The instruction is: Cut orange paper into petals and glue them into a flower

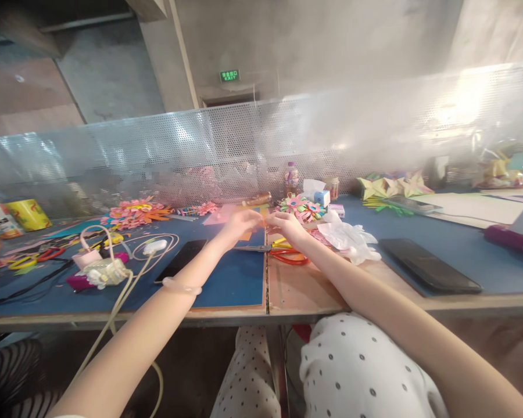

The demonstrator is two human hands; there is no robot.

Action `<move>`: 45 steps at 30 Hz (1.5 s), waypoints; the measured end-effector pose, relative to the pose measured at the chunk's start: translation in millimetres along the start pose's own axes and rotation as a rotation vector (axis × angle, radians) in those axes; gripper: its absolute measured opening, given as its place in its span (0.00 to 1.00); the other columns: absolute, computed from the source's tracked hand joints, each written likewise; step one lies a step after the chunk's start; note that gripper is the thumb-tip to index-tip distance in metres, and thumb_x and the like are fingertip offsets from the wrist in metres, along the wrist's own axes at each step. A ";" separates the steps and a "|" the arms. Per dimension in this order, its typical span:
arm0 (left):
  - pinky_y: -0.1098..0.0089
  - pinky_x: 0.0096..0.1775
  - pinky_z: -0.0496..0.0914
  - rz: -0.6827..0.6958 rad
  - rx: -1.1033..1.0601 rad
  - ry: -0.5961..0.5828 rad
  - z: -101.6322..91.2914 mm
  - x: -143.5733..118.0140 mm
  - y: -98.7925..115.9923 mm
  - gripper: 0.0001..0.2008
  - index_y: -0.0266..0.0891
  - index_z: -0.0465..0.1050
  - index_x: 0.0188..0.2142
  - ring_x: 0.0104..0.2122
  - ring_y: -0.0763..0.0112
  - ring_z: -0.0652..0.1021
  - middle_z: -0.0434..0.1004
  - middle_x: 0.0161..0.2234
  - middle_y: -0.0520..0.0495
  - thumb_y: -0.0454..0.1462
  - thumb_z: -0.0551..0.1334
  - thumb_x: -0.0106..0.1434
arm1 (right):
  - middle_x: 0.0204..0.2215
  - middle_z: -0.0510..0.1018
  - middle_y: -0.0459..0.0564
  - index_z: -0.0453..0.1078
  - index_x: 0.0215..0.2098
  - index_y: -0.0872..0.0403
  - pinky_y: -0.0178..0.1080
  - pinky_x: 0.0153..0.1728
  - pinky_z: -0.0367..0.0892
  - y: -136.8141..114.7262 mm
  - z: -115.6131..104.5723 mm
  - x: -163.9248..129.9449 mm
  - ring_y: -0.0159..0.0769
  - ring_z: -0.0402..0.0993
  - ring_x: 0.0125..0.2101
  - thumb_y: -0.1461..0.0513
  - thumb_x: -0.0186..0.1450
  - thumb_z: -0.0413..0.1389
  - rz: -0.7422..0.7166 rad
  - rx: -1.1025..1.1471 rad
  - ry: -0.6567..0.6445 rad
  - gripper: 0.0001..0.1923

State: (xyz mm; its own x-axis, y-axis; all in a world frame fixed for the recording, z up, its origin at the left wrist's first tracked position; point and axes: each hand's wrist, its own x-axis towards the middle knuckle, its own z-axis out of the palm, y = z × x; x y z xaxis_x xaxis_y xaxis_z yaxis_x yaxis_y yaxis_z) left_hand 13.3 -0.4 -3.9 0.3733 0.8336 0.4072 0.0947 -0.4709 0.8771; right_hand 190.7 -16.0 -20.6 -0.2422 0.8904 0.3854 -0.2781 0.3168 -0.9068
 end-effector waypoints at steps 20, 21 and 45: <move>0.68 0.34 0.70 0.018 -0.011 -0.009 -1.2 0.6 -0.9 0.14 0.37 0.75 0.35 0.35 0.68 0.75 0.76 0.35 0.47 0.45 0.66 0.53 | 0.25 0.75 0.49 0.76 0.26 0.56 0.40 0.34 0.67 -0.4 0.0 0.0 0.33 0.70 0.29 0.60 0.51 0.63 0.001 0.033 -0.011 0.07; 0.68 0.34 0.70 0.018 -0.008 -0.007 -1.2 0.6 -1.0 0.15 0.37 0.75 0.35 0.35 0.68 0.75 0.76 0.35 0.46 0.45 0.66 0.53 | 0.25 0.75 0.49 0.76 0.26 0.56 0.40 0.34 0.67 -0.6 0.1 -0.1 0.33 0.70 0.29 0.60 0.51 0.63 0.002 0.034 -0.010 0.07; 0.68 0.34 0.70 0.032 0.030 -0.015 -0.6 0.0 0.8 0.15 0.37 0.75 0.35 0.35 0.68 0.75 0.77 0.33 0.47 0.45 0.66 0.53 | 0.27 0.74 0.49 0.75 0.25 0.56 0.40 0.34 0.67 -0.4 -0.6 0.9 0.33 0.69 0.29 0.60 0.52 0.62 0.015 0.030 -0.017 0.06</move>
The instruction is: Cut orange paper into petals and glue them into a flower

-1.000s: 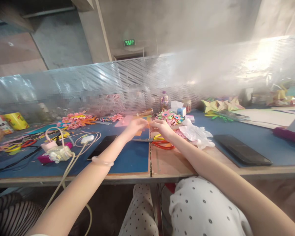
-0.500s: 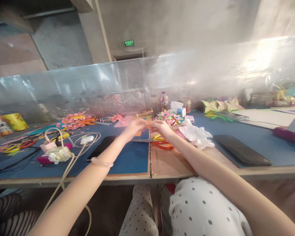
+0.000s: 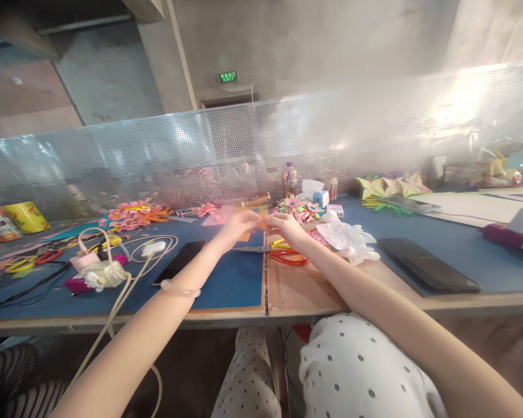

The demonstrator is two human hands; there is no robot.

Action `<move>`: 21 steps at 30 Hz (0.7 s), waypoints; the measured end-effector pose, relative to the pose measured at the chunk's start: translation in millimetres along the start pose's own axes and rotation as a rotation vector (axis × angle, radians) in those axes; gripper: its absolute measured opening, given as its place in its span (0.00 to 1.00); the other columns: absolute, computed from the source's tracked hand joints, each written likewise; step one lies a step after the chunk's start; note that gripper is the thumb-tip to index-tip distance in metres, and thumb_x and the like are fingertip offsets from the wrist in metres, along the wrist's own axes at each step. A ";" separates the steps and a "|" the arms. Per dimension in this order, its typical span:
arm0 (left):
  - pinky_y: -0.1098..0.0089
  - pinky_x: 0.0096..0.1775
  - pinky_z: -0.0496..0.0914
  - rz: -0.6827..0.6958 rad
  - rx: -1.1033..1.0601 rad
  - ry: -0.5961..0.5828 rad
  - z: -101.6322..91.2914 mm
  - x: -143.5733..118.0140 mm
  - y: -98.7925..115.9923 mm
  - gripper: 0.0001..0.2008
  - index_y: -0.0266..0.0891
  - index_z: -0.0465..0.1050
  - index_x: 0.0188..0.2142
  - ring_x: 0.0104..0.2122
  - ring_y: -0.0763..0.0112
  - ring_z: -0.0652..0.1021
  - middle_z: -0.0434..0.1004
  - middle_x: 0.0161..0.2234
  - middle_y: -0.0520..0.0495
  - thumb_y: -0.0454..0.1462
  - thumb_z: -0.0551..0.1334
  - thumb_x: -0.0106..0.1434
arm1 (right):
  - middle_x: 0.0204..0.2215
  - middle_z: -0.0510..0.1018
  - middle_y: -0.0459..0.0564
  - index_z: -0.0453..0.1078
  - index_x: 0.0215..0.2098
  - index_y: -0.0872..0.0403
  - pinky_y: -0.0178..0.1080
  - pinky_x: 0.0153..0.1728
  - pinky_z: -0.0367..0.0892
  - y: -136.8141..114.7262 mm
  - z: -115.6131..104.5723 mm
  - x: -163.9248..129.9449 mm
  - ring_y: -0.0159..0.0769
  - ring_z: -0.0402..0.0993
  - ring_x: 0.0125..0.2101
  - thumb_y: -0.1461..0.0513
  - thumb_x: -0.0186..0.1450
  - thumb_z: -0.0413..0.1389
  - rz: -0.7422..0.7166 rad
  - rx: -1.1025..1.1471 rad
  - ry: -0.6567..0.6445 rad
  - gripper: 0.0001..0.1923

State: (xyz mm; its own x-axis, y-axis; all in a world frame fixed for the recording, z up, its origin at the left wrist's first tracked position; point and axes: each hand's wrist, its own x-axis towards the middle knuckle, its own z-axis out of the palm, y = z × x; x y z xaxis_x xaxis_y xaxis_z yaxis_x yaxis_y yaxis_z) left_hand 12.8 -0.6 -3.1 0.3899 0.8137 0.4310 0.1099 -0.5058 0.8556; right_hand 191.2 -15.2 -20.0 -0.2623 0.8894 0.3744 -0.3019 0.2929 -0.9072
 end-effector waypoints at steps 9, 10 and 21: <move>0.68 0.35 0.70 -0.015 -0.012 0.004 -1.3 -0.3 0.7 0.14 0.37 0.75 0.35 0.35 0.69 0.75 0.77 0.35 0.46 0.44 0.66 0.53 | 0.27 0.74 0.49 0.76 0.26 0.55 0.41 0.34 0.68 -0.2 -1.0 0.5 0.34 0.70 0.30 0.61 0.52 0.61 -0.014 0.023 -0.008 0.05; 0.68 0.34 0.70 -0.015 -0.008 0.002 -1.3 -0.5 1.2 0.14 0.37 0.75 0.35 0.35 0.69 0.75 0.77 0.35 0.46 0.44 0.66 0.53 | 0.27 0.74 0.49 0.76 0.26 0.55 0.40 0.34 0.68 -0.1 -1.2 0.5 0.34 0.70 0.30 0.61 0.52 0.61 -0.013 0.020 -0.008 0.05; 0.68 0.35 0.69 -0.012 0.018 0.008 -1.9 -0.4 2.9 0.14 0.37 0.75 0.34 0.35 0.69 0.75 0.76 0.34 0.47 0.44 0.66 0.53 | 0.27 0.74 0.48 0.75 0.27 0.55 0.38 0.34 0.67 2.2 -1.1 0.9 0.33 0.70 0.30 0.60 0.51 0.63 0.010 0.028 -0.019 0.07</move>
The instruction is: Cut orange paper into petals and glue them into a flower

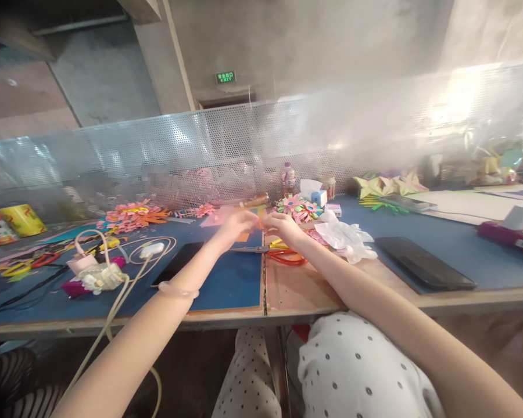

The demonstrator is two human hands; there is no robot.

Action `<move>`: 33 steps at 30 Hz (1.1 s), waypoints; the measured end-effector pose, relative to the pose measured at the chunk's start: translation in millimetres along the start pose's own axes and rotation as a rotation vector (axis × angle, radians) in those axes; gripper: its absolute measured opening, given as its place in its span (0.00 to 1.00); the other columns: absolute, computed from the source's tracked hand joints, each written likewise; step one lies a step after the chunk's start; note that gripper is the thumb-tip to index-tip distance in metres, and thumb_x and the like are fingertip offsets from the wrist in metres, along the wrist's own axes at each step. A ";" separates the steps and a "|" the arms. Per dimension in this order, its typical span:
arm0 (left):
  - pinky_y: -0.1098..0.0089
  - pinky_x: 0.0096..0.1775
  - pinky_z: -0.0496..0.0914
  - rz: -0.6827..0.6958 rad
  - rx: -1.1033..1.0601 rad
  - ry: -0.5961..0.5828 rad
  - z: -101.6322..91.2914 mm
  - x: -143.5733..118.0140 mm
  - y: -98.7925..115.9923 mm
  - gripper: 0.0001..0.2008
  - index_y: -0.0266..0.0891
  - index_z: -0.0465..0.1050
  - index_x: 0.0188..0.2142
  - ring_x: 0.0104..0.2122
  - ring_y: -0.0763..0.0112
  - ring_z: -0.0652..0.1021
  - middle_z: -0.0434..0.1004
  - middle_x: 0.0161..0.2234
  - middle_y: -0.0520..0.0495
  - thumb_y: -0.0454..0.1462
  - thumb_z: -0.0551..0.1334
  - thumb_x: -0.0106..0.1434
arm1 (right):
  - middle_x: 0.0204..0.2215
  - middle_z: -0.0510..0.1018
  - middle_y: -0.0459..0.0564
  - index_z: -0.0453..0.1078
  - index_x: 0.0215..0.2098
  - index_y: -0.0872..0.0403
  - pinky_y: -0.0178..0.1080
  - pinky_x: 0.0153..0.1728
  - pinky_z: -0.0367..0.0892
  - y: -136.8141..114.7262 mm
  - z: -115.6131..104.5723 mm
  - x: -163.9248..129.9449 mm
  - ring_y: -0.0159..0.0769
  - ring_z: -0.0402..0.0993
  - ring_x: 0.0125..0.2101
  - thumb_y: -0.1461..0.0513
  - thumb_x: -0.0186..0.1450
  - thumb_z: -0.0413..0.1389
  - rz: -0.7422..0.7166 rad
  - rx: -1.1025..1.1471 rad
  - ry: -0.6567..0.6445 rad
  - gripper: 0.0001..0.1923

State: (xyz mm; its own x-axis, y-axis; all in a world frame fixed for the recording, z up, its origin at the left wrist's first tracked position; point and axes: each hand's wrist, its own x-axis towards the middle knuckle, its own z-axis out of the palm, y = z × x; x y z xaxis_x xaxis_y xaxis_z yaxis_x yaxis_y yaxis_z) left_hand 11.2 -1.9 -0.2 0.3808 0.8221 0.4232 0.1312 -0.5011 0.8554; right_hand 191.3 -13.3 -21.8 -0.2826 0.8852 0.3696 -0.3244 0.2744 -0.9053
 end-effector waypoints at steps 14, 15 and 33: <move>0.67 0.35 0.70 0.005 -0.004 -0.009 -0.1 0.8 -2.2 0.14 0.37 0.75 0.34 0.34 0.68 0.75 0.76 0.33 0.47 0.45 0.66 0.53 | 0.26 0.75 0.48 0.75 0.26 0.55 0.37 0.33 0.66 -4.0 2.3 -3.2 0.33 0.70 0.29 0.61 0.51 0.63 0.045 0.050 -0.003 0.05; 0.67 0.35 0.70 0.002 -0.005 -0.010 -0.2 0.9 -2.5 0.14 0.37 0.75 0.34 0.34 0.68 0.75 0.76 0.33 0.47 0.45 0.66 0.53 | 0.26 0.75 0.47 0.75 0.26 0.55 0.37 0.34 0.66 -4.1 2.4 -3.3 0.32 0.70 0.28 0.62 0.51 0.63 0.045 0.054 -0.004 0.05; 0.68 0.36 0.69 -0.028 -0.004 -0.015 0.4 -1.7 1.2 0.15 0.36 0.76 0.35 0.34 0.69 0.75 0.77 0.33 0.46 0.45 0.66 0.53 | 0.25 0.74 0.48 0.75 0.27 0.56 0.39 0.33 0.67 -0.9 -0.5 0.2 0.33 0.71 0.27 0.57 0.52 0.62 0.022 -0.083 0.055 0.09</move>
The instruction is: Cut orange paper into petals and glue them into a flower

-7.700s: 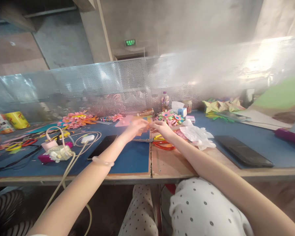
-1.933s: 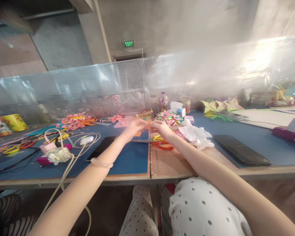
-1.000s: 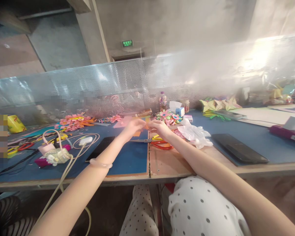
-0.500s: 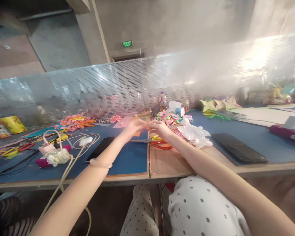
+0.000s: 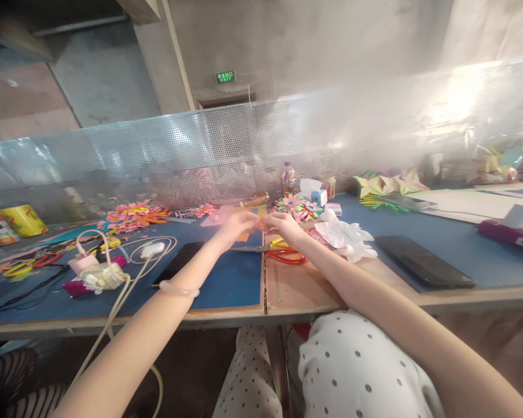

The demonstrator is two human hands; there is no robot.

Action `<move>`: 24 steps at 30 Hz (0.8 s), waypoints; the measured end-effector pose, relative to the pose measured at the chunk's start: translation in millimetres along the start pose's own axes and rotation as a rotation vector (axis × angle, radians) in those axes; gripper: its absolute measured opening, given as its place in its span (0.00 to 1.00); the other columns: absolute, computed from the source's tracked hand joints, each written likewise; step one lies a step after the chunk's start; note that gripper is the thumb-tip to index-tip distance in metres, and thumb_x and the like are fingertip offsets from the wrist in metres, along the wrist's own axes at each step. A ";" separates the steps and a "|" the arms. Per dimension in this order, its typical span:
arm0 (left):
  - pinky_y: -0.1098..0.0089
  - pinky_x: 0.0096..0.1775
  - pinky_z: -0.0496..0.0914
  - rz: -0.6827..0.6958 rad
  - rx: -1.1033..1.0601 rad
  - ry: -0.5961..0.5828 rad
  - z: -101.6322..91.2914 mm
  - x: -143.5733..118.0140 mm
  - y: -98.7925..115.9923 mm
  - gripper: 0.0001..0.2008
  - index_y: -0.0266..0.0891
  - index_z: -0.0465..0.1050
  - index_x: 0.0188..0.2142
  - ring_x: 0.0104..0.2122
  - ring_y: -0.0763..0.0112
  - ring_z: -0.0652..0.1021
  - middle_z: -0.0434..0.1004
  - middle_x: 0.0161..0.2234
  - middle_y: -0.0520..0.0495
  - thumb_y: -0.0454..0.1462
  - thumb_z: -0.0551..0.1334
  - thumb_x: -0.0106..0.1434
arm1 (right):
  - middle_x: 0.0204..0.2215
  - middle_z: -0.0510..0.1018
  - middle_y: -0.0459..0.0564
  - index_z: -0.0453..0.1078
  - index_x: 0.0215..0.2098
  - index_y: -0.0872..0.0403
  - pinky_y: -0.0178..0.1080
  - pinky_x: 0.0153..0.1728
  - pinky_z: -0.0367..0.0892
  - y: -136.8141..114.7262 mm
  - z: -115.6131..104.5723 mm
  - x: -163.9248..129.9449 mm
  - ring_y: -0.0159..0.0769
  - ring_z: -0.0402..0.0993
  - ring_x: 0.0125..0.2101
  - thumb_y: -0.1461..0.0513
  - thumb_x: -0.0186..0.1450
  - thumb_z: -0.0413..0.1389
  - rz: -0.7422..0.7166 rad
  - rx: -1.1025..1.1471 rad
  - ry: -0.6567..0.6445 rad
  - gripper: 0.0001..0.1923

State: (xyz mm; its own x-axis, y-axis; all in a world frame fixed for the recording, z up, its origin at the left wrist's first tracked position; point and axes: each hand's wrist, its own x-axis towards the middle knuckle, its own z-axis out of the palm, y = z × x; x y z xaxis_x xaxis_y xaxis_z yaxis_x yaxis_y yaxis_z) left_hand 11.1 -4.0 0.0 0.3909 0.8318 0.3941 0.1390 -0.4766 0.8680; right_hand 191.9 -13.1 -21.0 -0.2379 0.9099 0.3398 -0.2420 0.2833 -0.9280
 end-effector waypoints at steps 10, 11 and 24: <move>0.68 0.36 0.69 -0.045 -0.043 0.009 0.8 -2.5 6.3 0.15 0.36 0.77 0.35 0.36 0.68 0.75 0.77 0.35 0.45 0.44 0.66 0.53 | 0.26 0.73 0.48 0.74 0.25 0.56 0.38 0.33 0.67 -2.5 1.3 -2.6 0.32 0.70 0.28 0.58 0.53 0.61 -0.042 -0.042 0.015 0.08; 0.68 0.36 0.69 -0.047 -0.044 0.011 0.9 -2.7 6.7 0.14 0.36 0.77 0.35 0.35 0.68 0.75 0.77 0.34 0.45 0.44 0.66 0.53 | 0.27 0.74 0.48 0.74 0.26 0.56 0.39 0.34 0.67 -3.1 1.6 -3.1 0.32 0.70 0.28 0.58 0.53 0.61 -0.043 -0.059 0.018 0.08; 0.67 0.36 0.69 -0.056 -0.029 0.038 1.5 -2.6 7.3 0.13 0.36 0.77 0.35 0.36 0.67 0.75 0.77 0.36 0.44 0.43 0.66 0.53 | 0.28 0.74 0.47 0.75 0.26 0.54 0.38 0.35 0.67 -3.9 2.1 -4.8 0.32 0.70 0.29 0.55 0.55 0.61 -0.132 -0.208 0.041 0.10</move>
State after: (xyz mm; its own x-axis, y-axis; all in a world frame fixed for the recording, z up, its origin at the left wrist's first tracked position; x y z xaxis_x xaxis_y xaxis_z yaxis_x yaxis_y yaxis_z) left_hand 12.4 -10.0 4.8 0.3481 0.8675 0.3554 0.1333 -0.4210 0.8972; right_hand 192.0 -19.3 -18.7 -0.1775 0.8712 0.4577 -0.0681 0.4531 -0.8889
